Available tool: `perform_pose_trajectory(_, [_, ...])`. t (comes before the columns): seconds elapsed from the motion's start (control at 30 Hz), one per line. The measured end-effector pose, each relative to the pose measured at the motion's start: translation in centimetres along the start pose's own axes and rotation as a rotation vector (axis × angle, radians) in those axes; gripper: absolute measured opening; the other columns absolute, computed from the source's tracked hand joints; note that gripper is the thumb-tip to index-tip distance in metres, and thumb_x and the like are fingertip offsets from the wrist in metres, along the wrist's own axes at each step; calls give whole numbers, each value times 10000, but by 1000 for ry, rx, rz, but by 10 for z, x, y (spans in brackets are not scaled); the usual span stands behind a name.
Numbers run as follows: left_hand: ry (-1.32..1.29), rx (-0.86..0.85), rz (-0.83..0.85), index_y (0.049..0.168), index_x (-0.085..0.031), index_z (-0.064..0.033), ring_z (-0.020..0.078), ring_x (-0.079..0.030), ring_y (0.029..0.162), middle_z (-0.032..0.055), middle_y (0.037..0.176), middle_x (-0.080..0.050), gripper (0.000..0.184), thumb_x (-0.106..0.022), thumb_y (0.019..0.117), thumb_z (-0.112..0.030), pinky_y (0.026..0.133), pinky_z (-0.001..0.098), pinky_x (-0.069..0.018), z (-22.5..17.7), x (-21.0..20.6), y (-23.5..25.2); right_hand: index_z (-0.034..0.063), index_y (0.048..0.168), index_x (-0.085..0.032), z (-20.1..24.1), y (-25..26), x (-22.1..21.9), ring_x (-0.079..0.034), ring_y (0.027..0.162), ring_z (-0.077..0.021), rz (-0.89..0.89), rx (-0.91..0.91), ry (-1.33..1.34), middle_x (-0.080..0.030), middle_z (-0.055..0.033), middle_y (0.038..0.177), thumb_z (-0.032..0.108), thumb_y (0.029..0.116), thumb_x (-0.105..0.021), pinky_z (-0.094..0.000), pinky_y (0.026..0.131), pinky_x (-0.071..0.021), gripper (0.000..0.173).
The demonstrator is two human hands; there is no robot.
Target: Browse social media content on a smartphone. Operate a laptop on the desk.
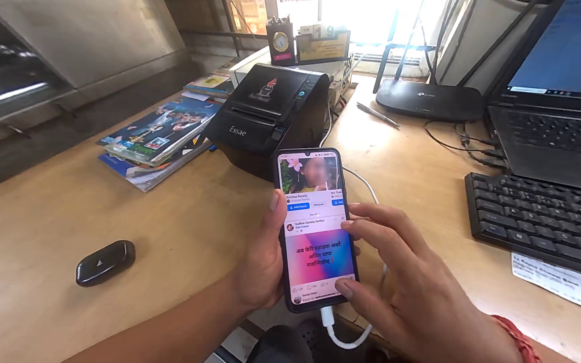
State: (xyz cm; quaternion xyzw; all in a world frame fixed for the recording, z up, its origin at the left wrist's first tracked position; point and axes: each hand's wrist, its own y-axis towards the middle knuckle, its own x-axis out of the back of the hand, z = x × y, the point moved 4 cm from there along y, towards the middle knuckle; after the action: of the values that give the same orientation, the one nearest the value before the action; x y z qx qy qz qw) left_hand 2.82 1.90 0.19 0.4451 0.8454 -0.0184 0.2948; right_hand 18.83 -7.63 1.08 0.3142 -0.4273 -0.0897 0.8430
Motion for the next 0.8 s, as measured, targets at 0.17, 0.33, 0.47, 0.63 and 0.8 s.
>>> perform_pose_trajectory(0.17, [7,2,-14,1384,-577,-183,191,-677,1142,91,1227,-685,653,-396,995,-675,960,407,-577,0,0,0,188,1417,-535,1,0,1,-576,1233,-140,-13,-1,9,-519,-45,1448,457,973,-623,-336,925,-549,527])
perform_pose_trajectory(0.33, [10,1,-25,1383,-576,-172,192,-680,1136,93,1225,-686,653,-387,1002,-668,952,405,-582,0,0,0,194,1422,-528,1,0,1,-578,1222,-137,-8,-6,13,-509,-46,1460,458,977,-621,-329,914,-547,526])
perform_pose_trajectory(0.47, [28,3,-29,1376,-583,-188,181,-685,1124,79,1215,-691,647,-385,998,-675,939,398,-588,1,1,-1,201,1413,-542,1,0,1,-579,1213,-135,-5,-11,9,-507,-50,1459,457,971,-625,-320,910,-545,518])
perform_pose_trajectory(0.63, [22,4,-27,1389,-565,-172,198,-680,1133,97,1224,-682,656,-385,1002,-670,946,407,-583,0,1,0,199,1418,-538,2,1,1,-581,1216,-139,-6,-7,15,-508,-51,1455,454,974,-621,-326,904,-551,518])
perform_pose_trajectory(0.8, [34,4,-31,1388,-570,-181,185,-681,1130,83,1226,-684,654,-387,998,-674,941,397,-585,-1,0,0,203,1258,-604,2,0,2,-555,1267,-144,-13,15,14,-494,-66,1462,463,968,-633,-301,933,-547,391])
